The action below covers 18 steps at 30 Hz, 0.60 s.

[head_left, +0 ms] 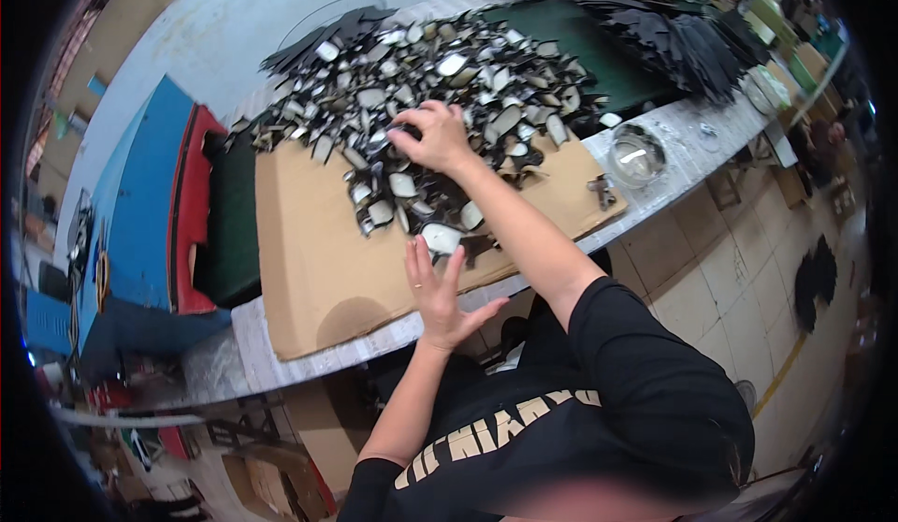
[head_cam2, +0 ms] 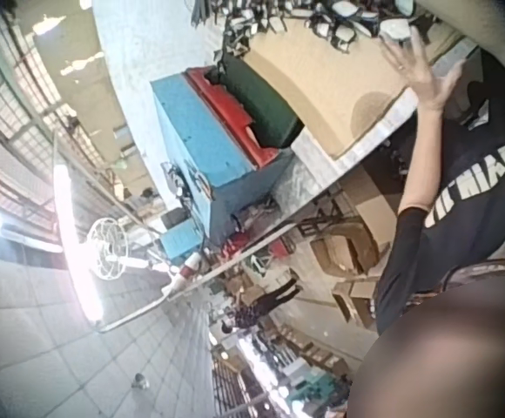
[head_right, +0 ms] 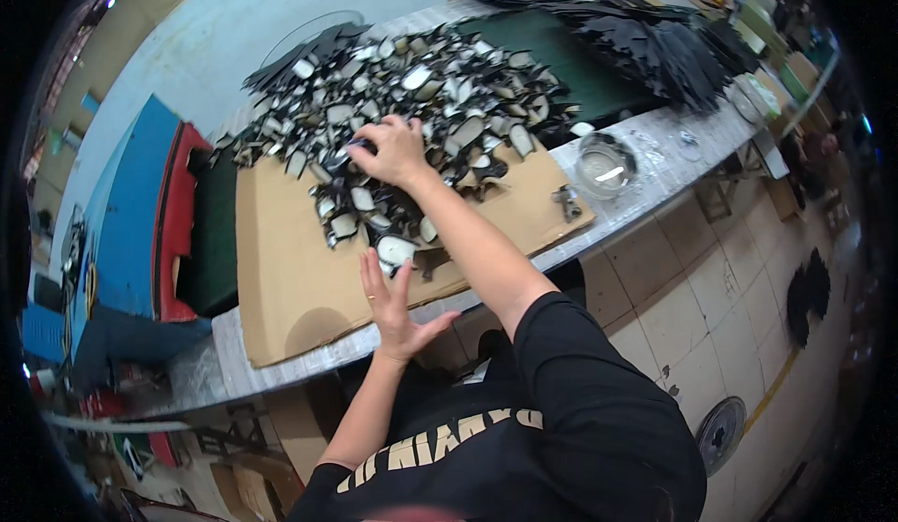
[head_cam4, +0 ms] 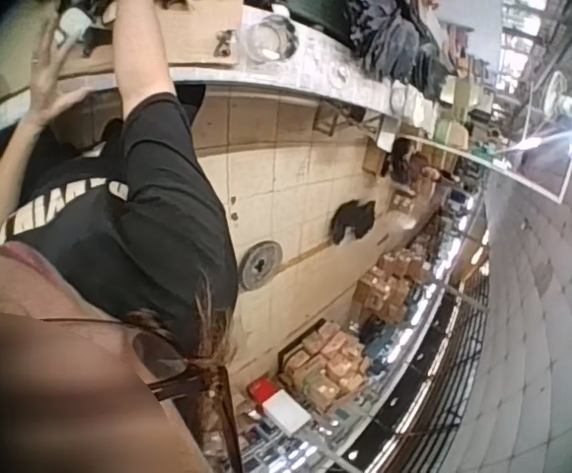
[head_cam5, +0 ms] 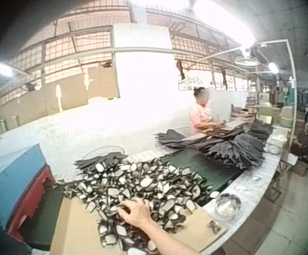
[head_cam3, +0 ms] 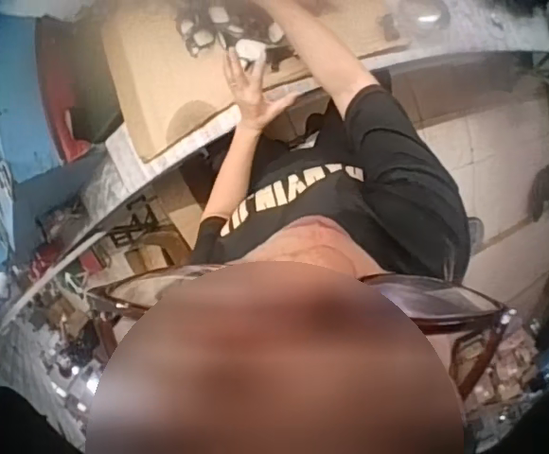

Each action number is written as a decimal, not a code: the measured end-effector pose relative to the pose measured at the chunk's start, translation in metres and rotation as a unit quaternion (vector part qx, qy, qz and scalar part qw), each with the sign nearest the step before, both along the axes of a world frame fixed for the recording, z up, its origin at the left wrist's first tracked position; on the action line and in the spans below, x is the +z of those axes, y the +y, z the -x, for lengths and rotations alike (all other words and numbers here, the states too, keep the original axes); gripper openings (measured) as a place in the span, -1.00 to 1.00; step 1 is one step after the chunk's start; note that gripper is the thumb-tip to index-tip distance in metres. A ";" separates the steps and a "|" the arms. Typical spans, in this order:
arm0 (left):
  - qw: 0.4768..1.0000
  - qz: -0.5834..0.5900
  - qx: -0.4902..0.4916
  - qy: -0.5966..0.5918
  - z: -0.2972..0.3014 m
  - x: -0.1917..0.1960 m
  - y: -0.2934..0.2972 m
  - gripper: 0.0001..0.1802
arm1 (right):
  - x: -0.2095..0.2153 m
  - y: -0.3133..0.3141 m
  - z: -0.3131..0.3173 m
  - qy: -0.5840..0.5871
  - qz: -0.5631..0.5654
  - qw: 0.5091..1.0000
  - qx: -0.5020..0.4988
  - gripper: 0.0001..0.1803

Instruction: The recorder is inspecting and assembling shoe heel components in a factory setting.

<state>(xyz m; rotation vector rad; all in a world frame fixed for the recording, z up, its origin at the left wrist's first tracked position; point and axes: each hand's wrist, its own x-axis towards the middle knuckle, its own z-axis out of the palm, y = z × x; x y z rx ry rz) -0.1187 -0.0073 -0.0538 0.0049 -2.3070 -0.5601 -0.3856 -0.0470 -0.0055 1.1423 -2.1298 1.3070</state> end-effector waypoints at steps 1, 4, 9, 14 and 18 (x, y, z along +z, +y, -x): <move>1.000 -0.005 0.002 -0.001 0.010 -0.002 0.012 0.18 | -0.002 -0.001 0.002 0.011 -0.012 1.000 -0.020 -0.63; 0.999 0.006 0.039 -0.025 0.032 -0.007 0.029 0.16 | 0.000 -0.003 -0.003 0.004 -0.047 0.998 -0.034 -0.65; 0.979 0.012 0.134 -0.151 0.052 -0.002 0.036 -0.01 | 0.011 0.007 -0.008 -0.050 -0.098 0.994 0.003 -0.65; 0.986 0.007 0.118 -0.121 0.055 -0.008 0.030 -0.15 | 0.012 -0.013 -0.037 0.000 -0.135 0.979 0.154 -0.65; 0.989 -0.020 0.110 -0.096 0.055 -0.004 0.029 -0.17 | 0.011 -0.021 -0.041 -0.080 -0.138 0.971 0.180 -0.65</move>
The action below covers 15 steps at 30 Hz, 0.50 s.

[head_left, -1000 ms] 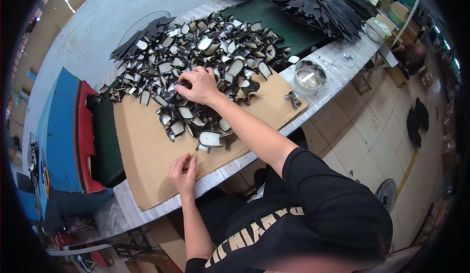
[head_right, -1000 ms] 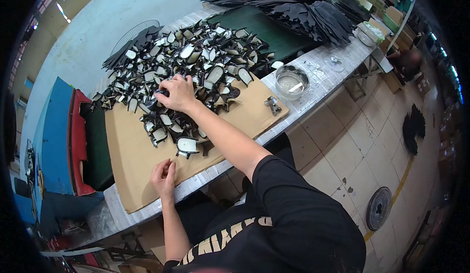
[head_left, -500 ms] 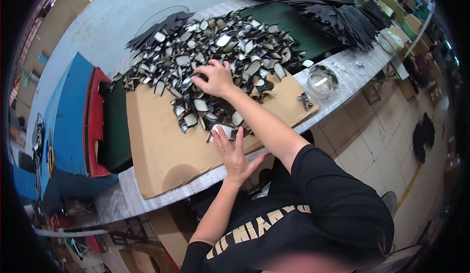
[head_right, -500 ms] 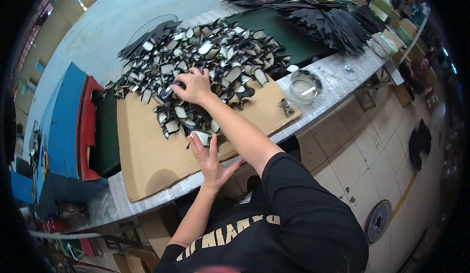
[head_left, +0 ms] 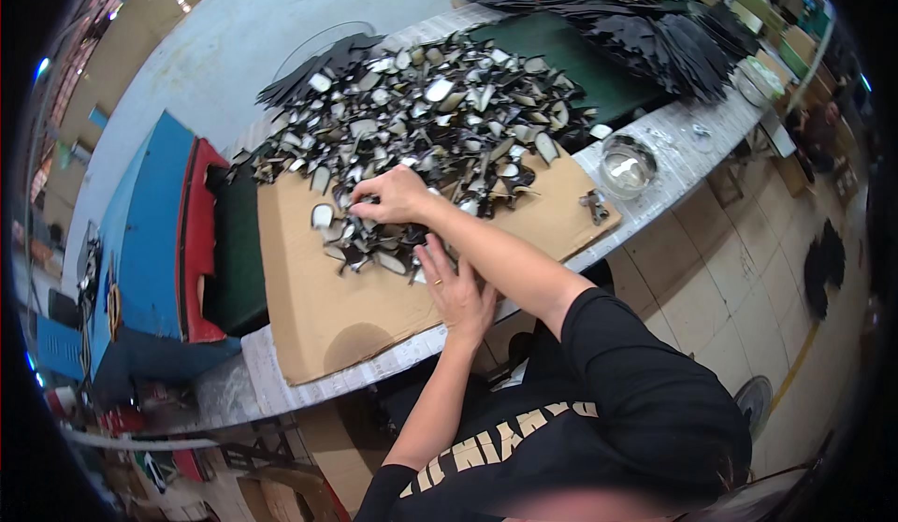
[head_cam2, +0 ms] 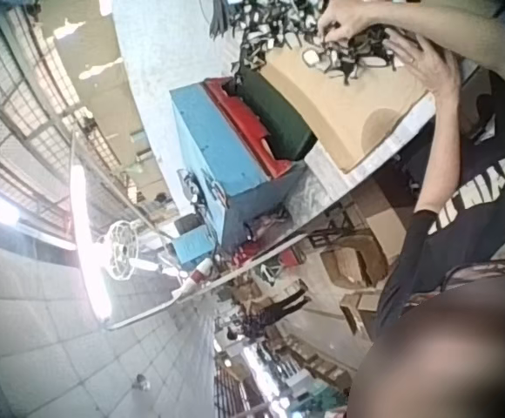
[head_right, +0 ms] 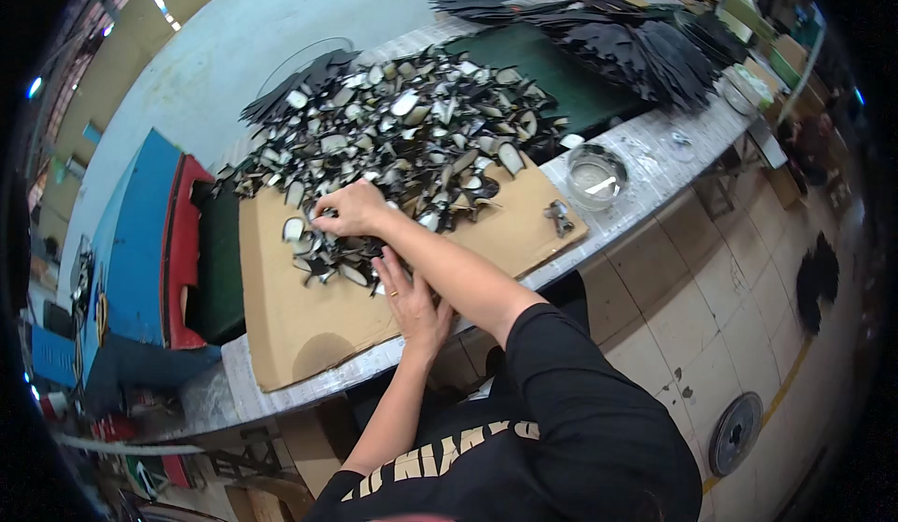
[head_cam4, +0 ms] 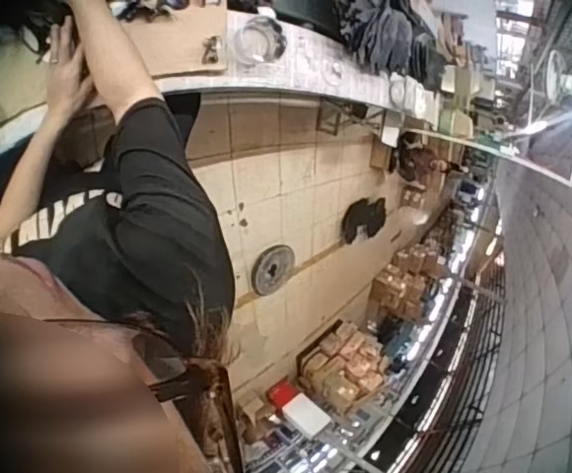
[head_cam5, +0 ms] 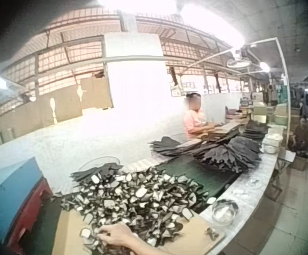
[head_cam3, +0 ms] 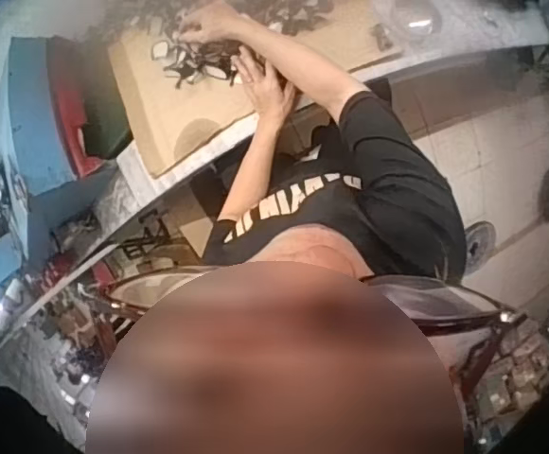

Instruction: The recorder is inspecting and assembling shoe heel components in a factory setting.

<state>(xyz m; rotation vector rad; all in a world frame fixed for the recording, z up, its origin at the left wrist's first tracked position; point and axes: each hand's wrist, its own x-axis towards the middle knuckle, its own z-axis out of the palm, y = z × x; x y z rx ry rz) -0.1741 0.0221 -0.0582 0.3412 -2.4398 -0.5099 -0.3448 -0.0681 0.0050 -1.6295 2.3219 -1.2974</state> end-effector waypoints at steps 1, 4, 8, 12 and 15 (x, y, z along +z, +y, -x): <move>1.000 -0.004 -0.003 -0.007 -0.002 0.000 -0.001 -0.19 | 0.002 -0.001 0.000 0.022 -0.001 1.000 0.015 -0.64; 1.000 -0.006 -0.001 -0.013 -0.001 0.003 0.004 -0.32 | -0.004 0.002 0.007 0.030 0.029 0.999 0.034 -0.60; 1.000 -0.004 0.006 0.020 -0.001 0.003 0.003 -0.42 | -0.002 0.003 0.011 0.069 0.068 0.995 0.030 -0.59; 1.000 -0.007 0.007 0.013 -0.005 0.006 0.003 -0.42 | 0.017 0.013 0.007 0.021 0.016 1.000 0.012 -0.52; 1.000 -0.005 0.015 0.010 -0.005 0.000 0.002 -0.40 | 0.036 0.028 -0.007 -0.038 0.137 0.990 -0.009 -0.51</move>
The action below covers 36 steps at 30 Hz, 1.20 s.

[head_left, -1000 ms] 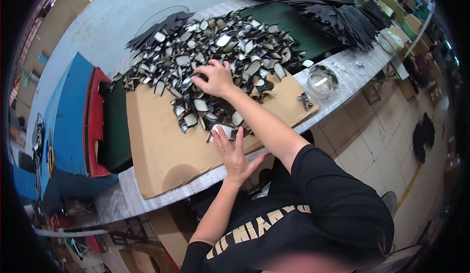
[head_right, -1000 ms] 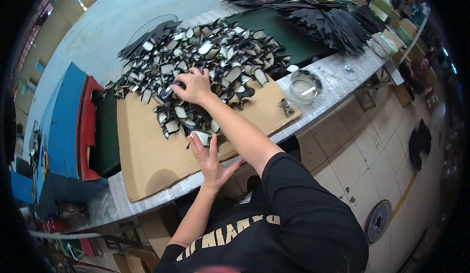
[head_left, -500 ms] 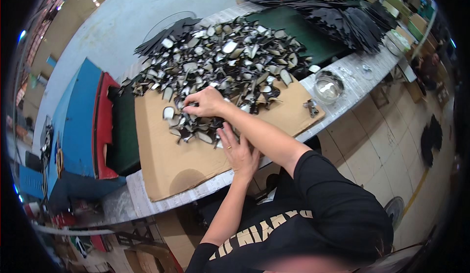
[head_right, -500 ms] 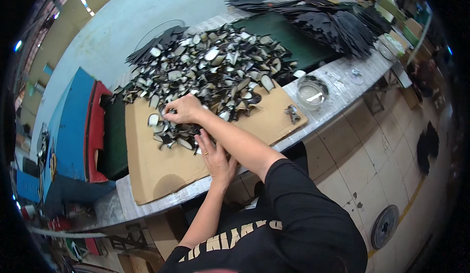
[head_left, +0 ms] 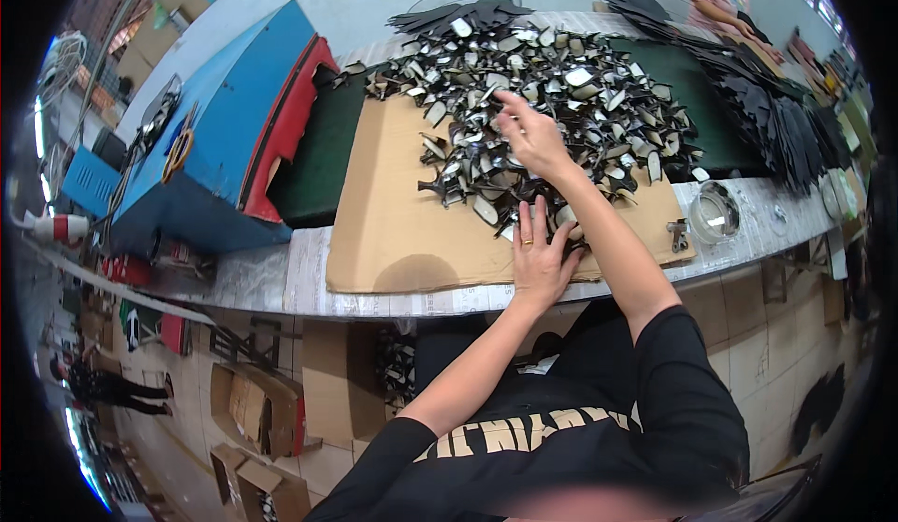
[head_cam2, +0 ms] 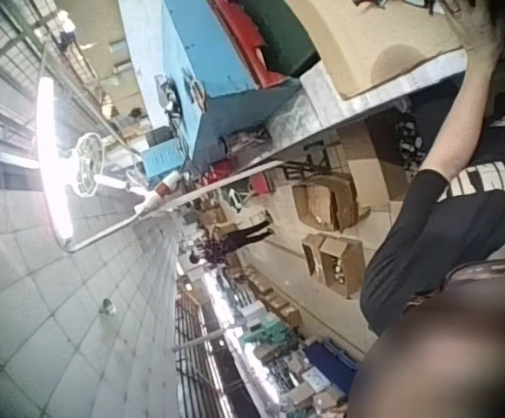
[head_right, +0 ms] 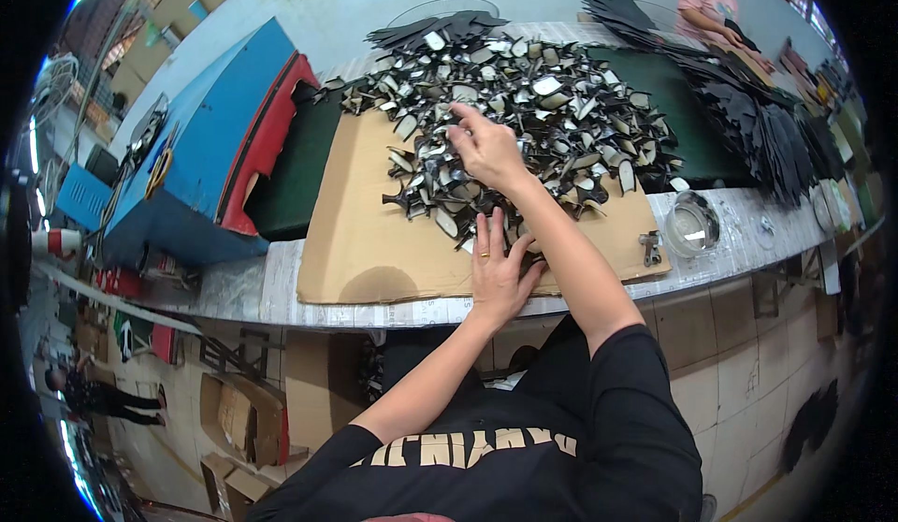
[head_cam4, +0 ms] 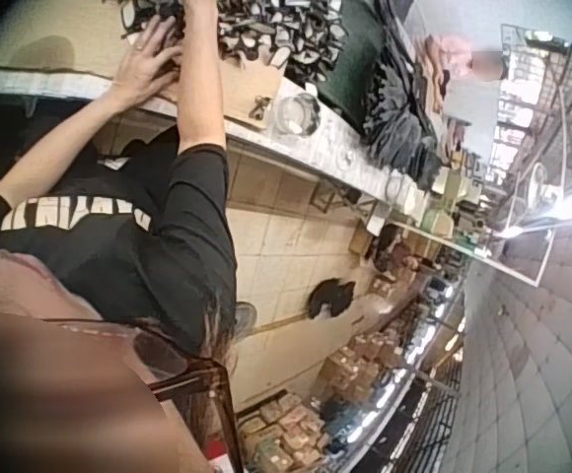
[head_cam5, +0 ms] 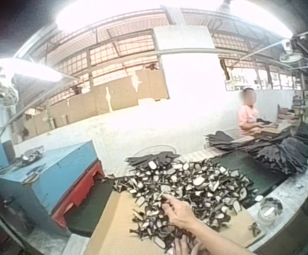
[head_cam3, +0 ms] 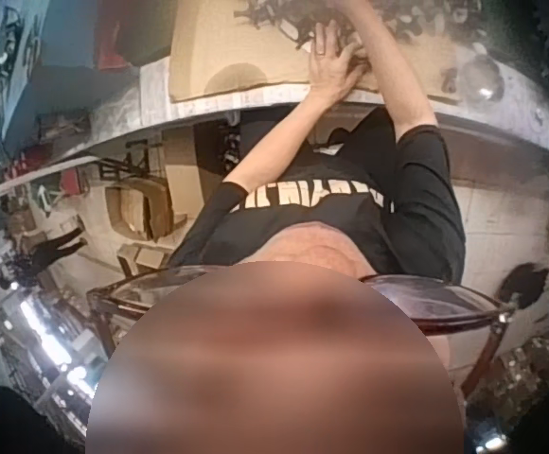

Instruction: The recorder is inspecting and assembling shoe heel components in a factory setting.

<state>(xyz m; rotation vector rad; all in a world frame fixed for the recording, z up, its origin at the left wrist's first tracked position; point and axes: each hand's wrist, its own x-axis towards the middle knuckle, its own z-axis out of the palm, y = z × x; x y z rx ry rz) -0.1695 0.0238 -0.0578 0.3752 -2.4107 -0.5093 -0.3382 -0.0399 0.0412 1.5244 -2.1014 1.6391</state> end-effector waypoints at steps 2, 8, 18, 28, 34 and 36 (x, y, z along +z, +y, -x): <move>1.000 0.000 0.006 -0.002 -0.002 -0.004 -0.001 -0.39 | 0.013 0.027 -0.024 -0.069 0.068 0.995 -0.005 -0.51; 0.999 0.033 0.020 0.031 0.003 -0.007 -0.001 -0.34 | -0.023 0.122 -0.077 0.063 0.099 0.978 -0.172 -0.44; 0.999 0.021 0.009 0.045 0.005 -0.003 0.001 -0.57 | -0.107 0.149 -0.095 -0.023 0.092 0.967 -0.236 -0.40; 0.999 0.005 0.001 0.032 0.001 0.003 0.001 -0.54 | -0.110 0.152 -0.092 -0.109 0.113 0.964 -0.216 -0.43; 0.999 -0.009 -0.010 0.030 -0.001 0.001 -0.002 -0.40 | -0.114 0.150 -0.091 -0.104 0.099 0.966 -0.214 -0.43; 0.999 -0.015 -0.011 0.041 -0.004 0.000 -0.004 -0.38 | -0.114 0.150 -0.093 -0.112 0.085 0.966 -0.215 -0.43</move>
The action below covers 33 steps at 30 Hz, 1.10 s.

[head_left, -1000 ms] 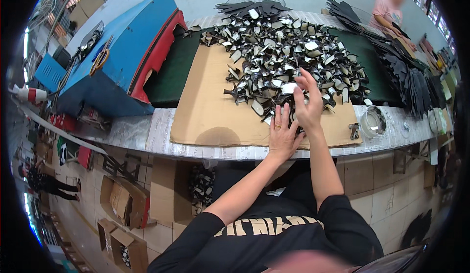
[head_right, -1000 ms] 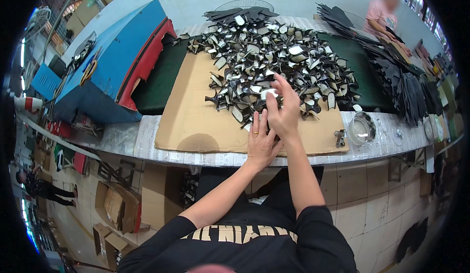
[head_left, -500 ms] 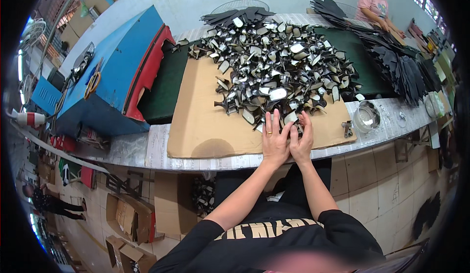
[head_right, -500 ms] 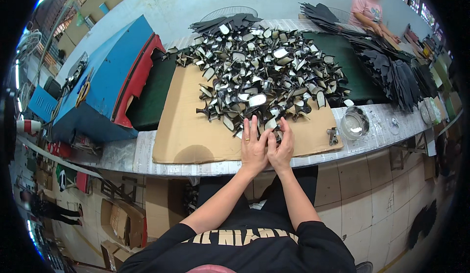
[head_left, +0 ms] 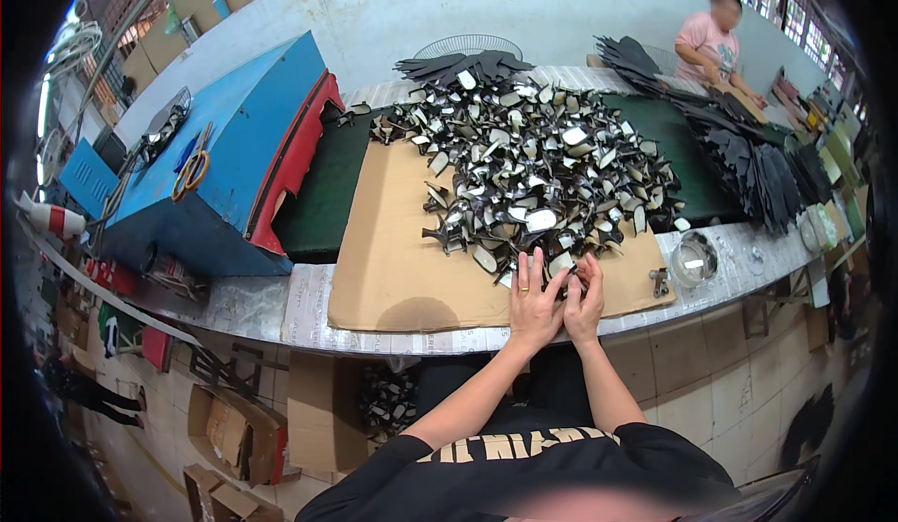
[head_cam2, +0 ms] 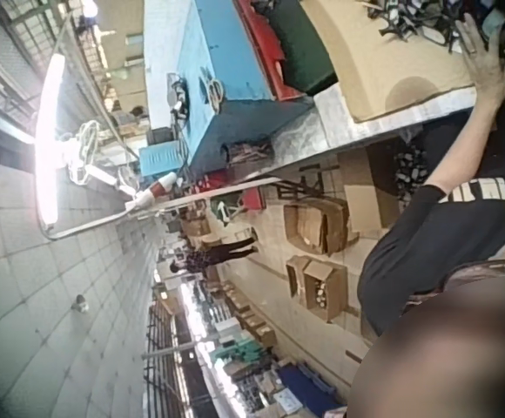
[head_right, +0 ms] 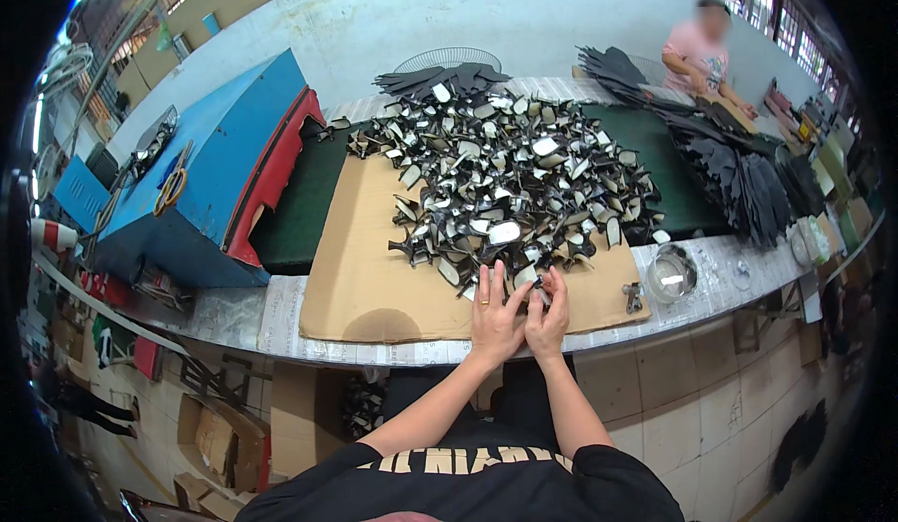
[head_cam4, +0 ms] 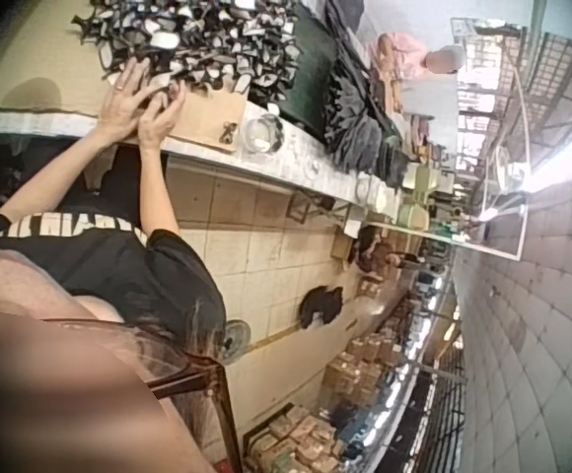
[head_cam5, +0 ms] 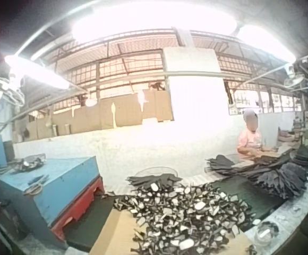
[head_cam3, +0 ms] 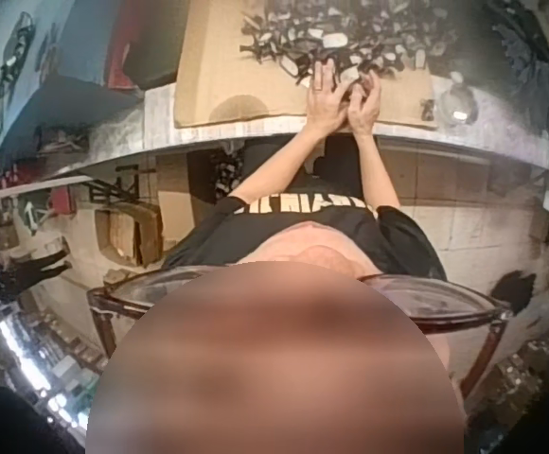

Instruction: The recorder is inspecting and assembling shoe heel components in a factory setting.

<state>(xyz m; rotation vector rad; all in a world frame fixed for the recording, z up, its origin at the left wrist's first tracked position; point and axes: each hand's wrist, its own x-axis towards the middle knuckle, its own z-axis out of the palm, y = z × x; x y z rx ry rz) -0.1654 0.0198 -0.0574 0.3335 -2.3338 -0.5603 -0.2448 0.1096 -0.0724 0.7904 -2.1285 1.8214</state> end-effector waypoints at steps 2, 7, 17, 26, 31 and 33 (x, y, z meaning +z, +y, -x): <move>1.000 -0.004 -0.001 0.000 -0.003 0.000 -0.001 -0.31 | -0.002 0.000 -0.001 0.015 -0.022 1.000 0.001 -0.44; 0.998 -0.050 -0.012 0.024 -0.005 0.001 -0.006 -0.20 | -0.001 -0.005 -0.002 0.037 -0.081 0.996 -0.013 -0.46; 0.986 -0.129 -0.080 0.067 -0.009 -0.006 -0.017 -0.12 | 0.003 -0.020 0.000 0.073 -0.100 0.989 -0.079 -0.54; 0.986 -0.130 -0.081 0.065 -0.014 -0.005 -0.017 -0.21 | 0.014 -0.018 -0.009 0.077 -0.132 0.982 -0.110 -0.53; 0.986 -0.135 -0.085 0.048 -0.014 -0.009 -0.017 -0.14 | 0.015 -0.017 -0.011 0.072 -0.134 0.983 -0.106 -0.53; 0.986 -0.137 -0.084 0.048 -0.015 -0.009 -0.015 -0.14 | 0.015 -0.016 -0.011 0.069 -0.133 0.983 -0.104 -0.54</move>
